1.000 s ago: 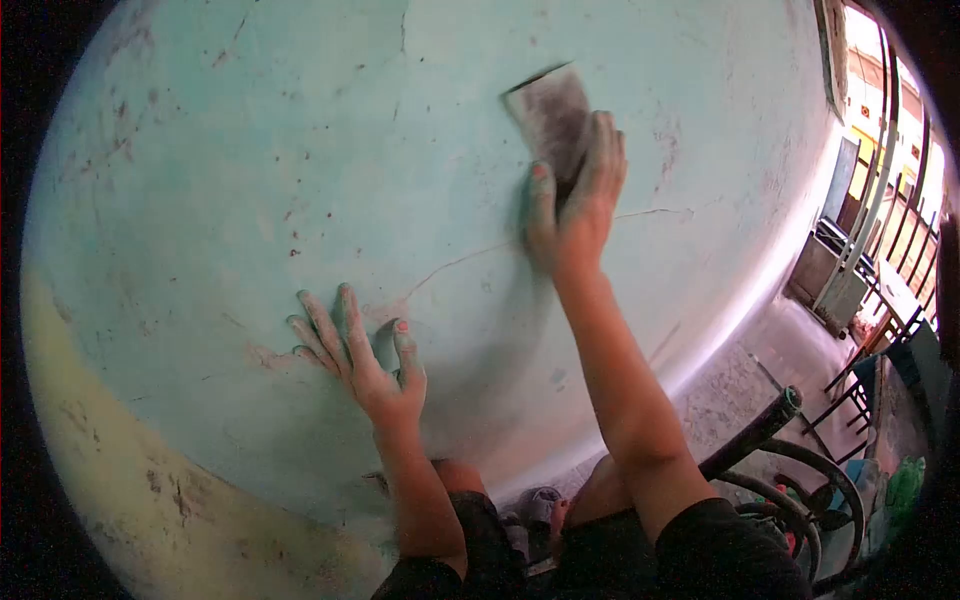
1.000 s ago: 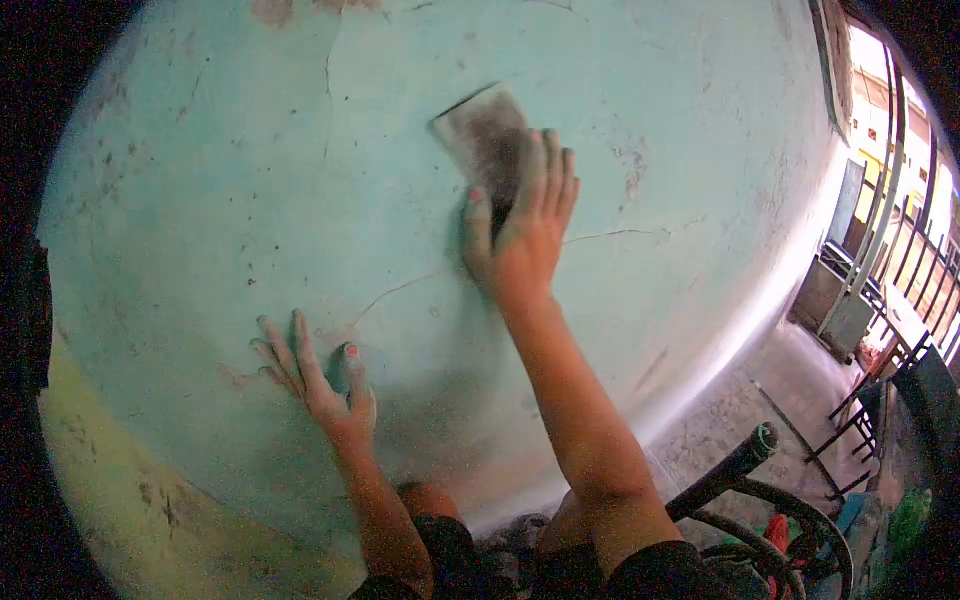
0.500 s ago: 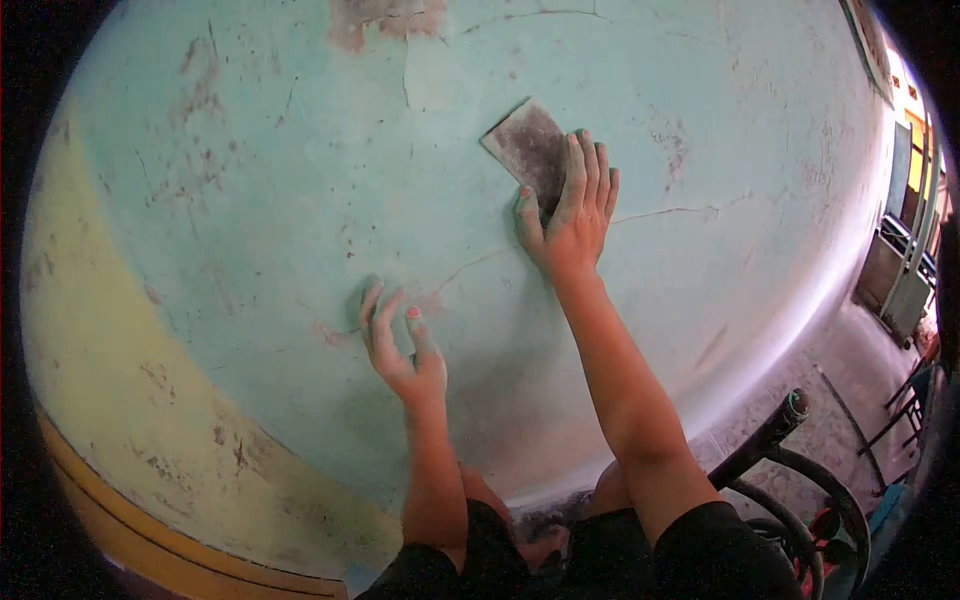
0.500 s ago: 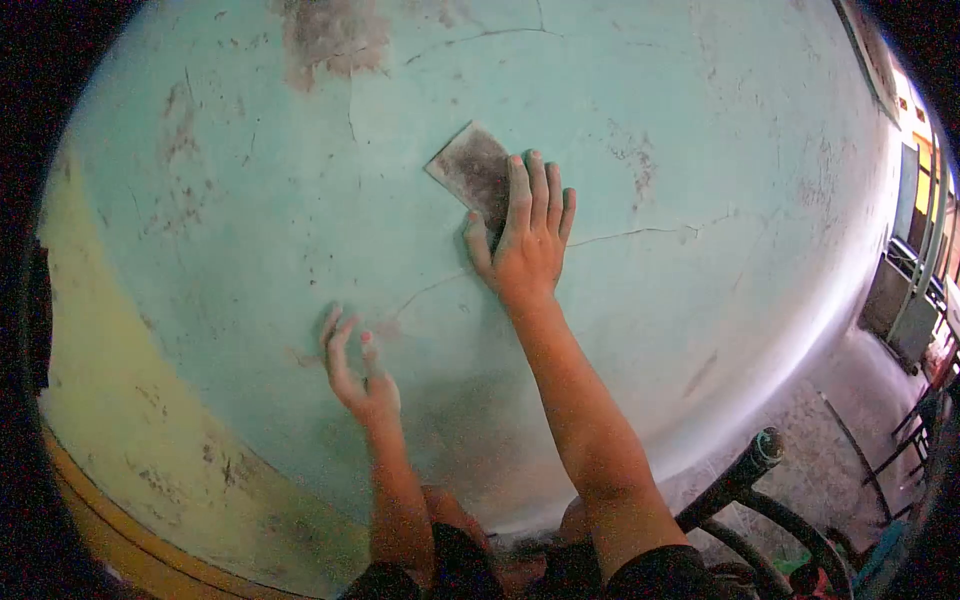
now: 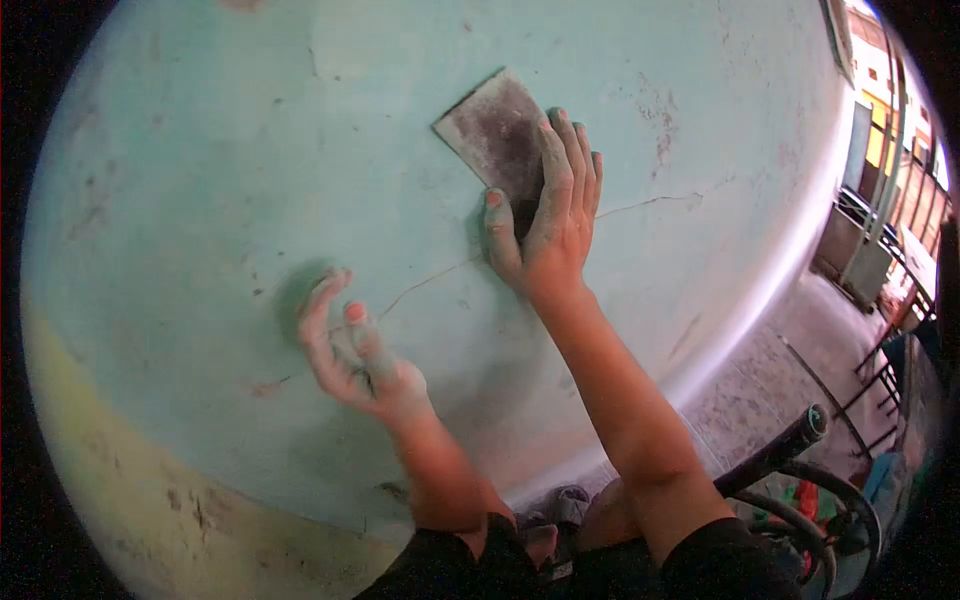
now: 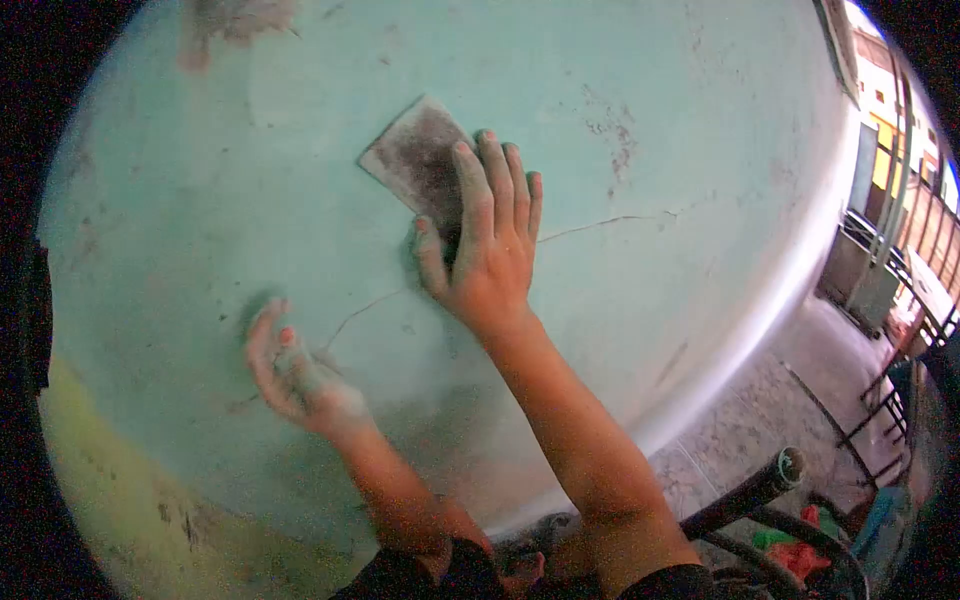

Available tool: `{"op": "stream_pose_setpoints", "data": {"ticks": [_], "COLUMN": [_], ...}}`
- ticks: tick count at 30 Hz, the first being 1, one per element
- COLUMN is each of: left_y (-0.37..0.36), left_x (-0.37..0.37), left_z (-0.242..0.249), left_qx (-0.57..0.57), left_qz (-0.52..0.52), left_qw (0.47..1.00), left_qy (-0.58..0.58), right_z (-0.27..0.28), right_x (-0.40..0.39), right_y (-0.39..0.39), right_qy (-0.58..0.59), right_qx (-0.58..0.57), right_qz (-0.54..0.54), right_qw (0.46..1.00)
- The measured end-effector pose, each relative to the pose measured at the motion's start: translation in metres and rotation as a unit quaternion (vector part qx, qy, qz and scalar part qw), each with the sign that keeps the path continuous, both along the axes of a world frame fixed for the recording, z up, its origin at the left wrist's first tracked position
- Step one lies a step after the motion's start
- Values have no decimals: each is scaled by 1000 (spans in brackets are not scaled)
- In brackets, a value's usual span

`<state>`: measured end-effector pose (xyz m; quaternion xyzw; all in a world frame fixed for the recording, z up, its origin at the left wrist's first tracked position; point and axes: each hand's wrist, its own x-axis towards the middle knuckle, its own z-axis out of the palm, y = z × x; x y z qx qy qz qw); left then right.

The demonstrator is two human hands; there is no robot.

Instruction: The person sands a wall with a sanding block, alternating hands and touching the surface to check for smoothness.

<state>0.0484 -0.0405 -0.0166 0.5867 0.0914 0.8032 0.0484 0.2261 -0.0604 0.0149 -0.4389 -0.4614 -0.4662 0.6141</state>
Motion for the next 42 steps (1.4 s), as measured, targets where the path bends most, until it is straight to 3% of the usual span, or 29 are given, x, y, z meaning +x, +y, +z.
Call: {"op": "stream_pose_setpoints", "data": {"ticks": [2,6,8,18,21,23,27,29,35,37,39,42], "left_y": [8,-2,1,-33,-45,-50,-42,-58,-35,-23,-13,-4], "left_x": [1,15,12,24,22,16,-6,4,-16,-34,-53,-67], "left_z": [-8,-17,-27,-27,-23,-24,-27,-7,-6,-10,-12,-17], "left_qx": [91,32,123,48,42,118,148,-6,5,14,17,10], "left_qz": [10,-34,-81,-199,-178,-79,-80,15,91,115,135,134], "left_qw": [996,997,988,965,959,984,985,1000,992,989,986,986], "left_qy": [-6,-62,-50,-165,-215,-109,-39,-22,92,96,96,96], "right_z": [-3,2,3,-11,-22,-23,-37,-48,-18,-8,-21,-50], "right_x": [-4,-5,-6,-2,3,2,1,-1,3,-3,-26,-61], "right_y": [-2,1,1,-3,-6,-4,-7,-9,-9,-3,1,1], "right_qy": [1,-15,-12,-12,-27,-29,-22,-42,-20,59,65,-140], "right_qx": [-11,9,5,-35,-64,-48,-58,-68,-80,-19,-27,-144], "right_qz": [-12,-34,-36,-26,-14,-10,16,3,-22,-16,-20,-9], "right_qw": [1000,999,999,999,997,998,998,997,996,998,997,980]}}
